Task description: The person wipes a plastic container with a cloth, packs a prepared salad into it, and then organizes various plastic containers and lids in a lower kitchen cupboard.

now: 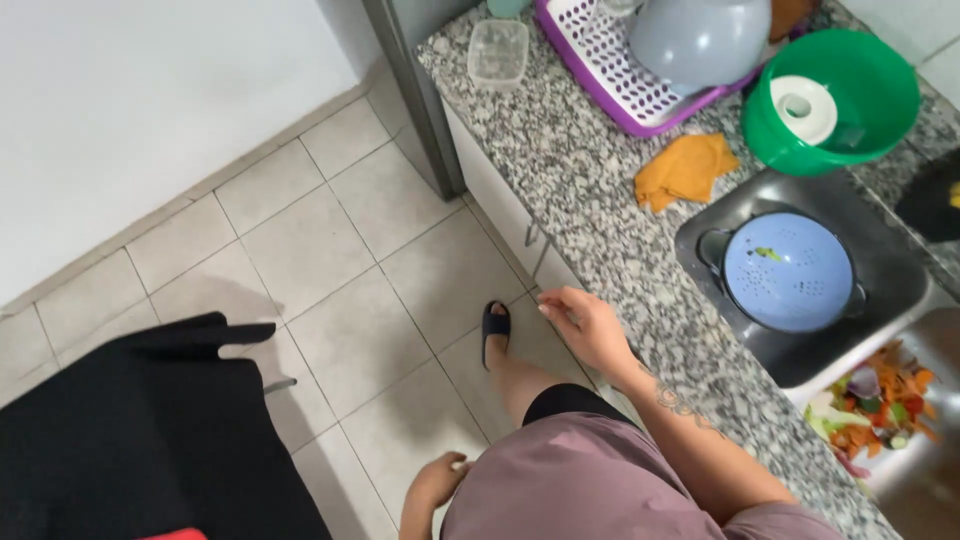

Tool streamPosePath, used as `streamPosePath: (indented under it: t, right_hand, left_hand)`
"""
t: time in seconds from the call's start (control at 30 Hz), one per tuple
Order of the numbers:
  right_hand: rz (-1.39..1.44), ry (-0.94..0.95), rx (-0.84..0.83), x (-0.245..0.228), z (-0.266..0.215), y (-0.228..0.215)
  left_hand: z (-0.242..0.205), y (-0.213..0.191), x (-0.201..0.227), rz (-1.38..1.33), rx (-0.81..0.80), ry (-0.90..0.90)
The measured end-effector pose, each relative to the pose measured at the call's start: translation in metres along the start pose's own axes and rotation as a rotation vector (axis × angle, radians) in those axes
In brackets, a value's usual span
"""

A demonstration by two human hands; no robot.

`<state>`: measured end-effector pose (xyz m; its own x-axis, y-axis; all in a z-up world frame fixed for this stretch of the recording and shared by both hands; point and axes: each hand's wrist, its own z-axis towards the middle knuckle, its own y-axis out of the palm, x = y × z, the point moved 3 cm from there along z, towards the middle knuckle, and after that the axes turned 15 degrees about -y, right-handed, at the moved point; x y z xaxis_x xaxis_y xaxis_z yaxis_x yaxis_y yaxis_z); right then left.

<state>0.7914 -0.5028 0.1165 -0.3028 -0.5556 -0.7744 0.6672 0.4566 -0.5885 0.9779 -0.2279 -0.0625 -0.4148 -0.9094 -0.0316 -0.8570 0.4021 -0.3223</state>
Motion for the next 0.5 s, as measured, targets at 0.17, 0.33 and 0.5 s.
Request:
streamPosePath:
  t: [0.17, 0.33, 0.5]
  right_hand:
    - [-0.089, 0.132, 0.120, 0.091, 0.116, 0.012]
    - [-0.343, 0.124, 0.272, 0.133, 0.264, 0.011]
    - [-0.531, 0.293, 0.338, 0.191, 0.352, 0.001]
  left_hand:
    - [0.040, -0.111, 0.034, 0.177, 0.057, -0.029]
    - [0.039, -0.259, 0.084, 0.084, 0.197, 0.111]
    - [0.066, -0.356, 0.166, 0.177, 0.201, 0.194]
